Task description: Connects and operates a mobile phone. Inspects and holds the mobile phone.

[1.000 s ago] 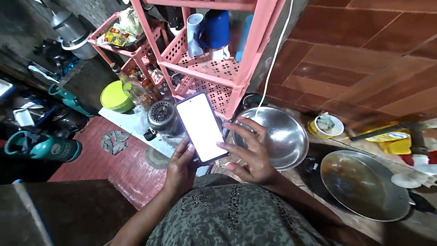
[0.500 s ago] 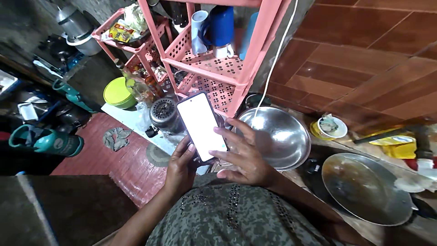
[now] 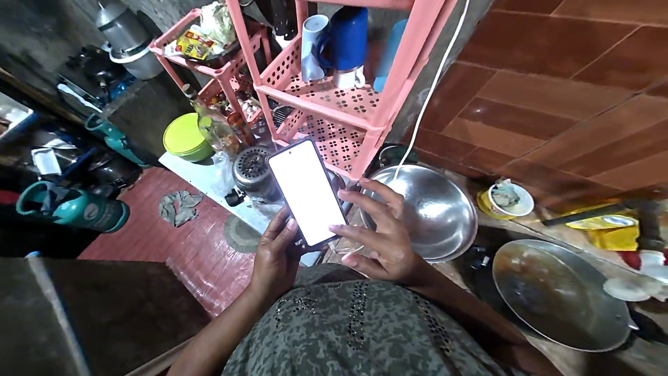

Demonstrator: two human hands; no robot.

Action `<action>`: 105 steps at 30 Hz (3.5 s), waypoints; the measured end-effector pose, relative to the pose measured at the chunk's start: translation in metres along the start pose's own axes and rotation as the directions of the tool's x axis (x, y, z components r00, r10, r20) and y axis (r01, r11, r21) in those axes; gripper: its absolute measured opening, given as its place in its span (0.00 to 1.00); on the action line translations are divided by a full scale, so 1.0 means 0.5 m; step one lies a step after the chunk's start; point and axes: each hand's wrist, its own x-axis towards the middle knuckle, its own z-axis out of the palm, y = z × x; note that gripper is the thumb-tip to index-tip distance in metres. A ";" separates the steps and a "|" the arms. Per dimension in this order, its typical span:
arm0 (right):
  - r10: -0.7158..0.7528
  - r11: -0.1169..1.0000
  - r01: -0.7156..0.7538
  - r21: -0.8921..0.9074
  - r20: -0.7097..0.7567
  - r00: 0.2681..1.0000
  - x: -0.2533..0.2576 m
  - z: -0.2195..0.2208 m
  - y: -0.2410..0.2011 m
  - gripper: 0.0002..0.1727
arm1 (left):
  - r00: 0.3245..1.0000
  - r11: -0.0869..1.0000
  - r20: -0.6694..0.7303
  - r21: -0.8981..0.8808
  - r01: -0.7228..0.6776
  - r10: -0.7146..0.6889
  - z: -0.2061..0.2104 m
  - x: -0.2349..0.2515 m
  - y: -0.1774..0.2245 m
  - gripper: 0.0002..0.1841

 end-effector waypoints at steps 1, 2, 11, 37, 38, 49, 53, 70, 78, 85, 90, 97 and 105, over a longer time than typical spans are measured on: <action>-0.006 1.000 0.006 0.005 0.005 1.000 -0.001 0.001 0.000 0.29 | 1.000 1.000 0.002 0.002 -0.001 0.001 0.001 -0.001 0.000 0.19; -0.012 1.000 0.012 0.006 0.010 1.000 -0.002 0.003 -0.001 0.29 | 1.000 1.000 0.002 0.001 -0.002 0.002 0.001 -0.001 0.001 0.19; -0.029 1.000 0.029 0.009 0.016 0.999 -0.002 0.015 -0.001 0.29 | 1.000 1.000 -0.012 0.012 -0.014 0.014 -0.006 -0.009 -0.001 0.19; 0.037 0.999 -0.038 -0.003 -0.029 0.999 0.006 0.011 0.002 0.28 | 1.000 1.000 -0.026 0.003 -0.011 0.011 -0.010 -0.012 0.000 0.19; 0.020 1.000 -0.020 0.008 -0.032 0.999 0.005 0.011 0.003 0.28 | 1.000 1.000 -0.027 0.008 -0.014 0.014 -0.010 -0.013 0.000 0.19; 0.022 1.000 -0.023 -0.014 -0.056 0.998 0.009 0.007 0.002 0.30 | 1.000 1.000 -0.021 0.008 -0.006 0.006 -0.009 -0.012 -0.002 0.19; 0.084 0.993 -0.087 -0.080 -0.041 0.996 0.017 0.008 0.003 0.35 | 1.000 1.000 -0.006 0.005 -0.002 0.002 -0.009 -0.011 -0.003 0.19; 0.206 0.975 -0.206 0.079 -0.001 0.978 0.025 0.020 0.027 0.39 | 0.999 0.999 -0.029 0.047 0.023 -0.021 -0.012 0.015 -0.008 0.22; 0.413 0.907 -0.421 0.007 0.179 0.893 0.084 0.042 -0.010 0.56 | 1.000 0.992 0.007 0.120 0.028 -0.029 -0.019 0.066 0.020 0.25; 0.495 0.868 -0.491 -0.076 0.039 0.868 0.137 0.060 -0.023 0.55 | 0.953 0.991 0.275 0.037 0.125 -0.130 -0.028 0.149 0.052 0.29; 0.415 0.879 -0.440 -0.184 -0.159 0.896 0.172 0.078 -0.033 0.53 | 0.887 0.972 0.414 -0.023 0.232 -0.202 -0.024 0.189 0.085 0.33; 0.218 0.844 -0.305 -0.442 -0.236 0.947 0.294 0.017 -0.046 0.42 | 0.700 0.976 0.697 0.001 0.216 -0.156 -0.061 0.248 0.131 0.27; 0.160 0.785 -0.287 -0.549 -0.268 0.950 0.546 -0.111 -0.010 0.47 | 0.737 0.965 0.633 0.066 0.255 -0.238 -0.180 0.289 0.170 0.22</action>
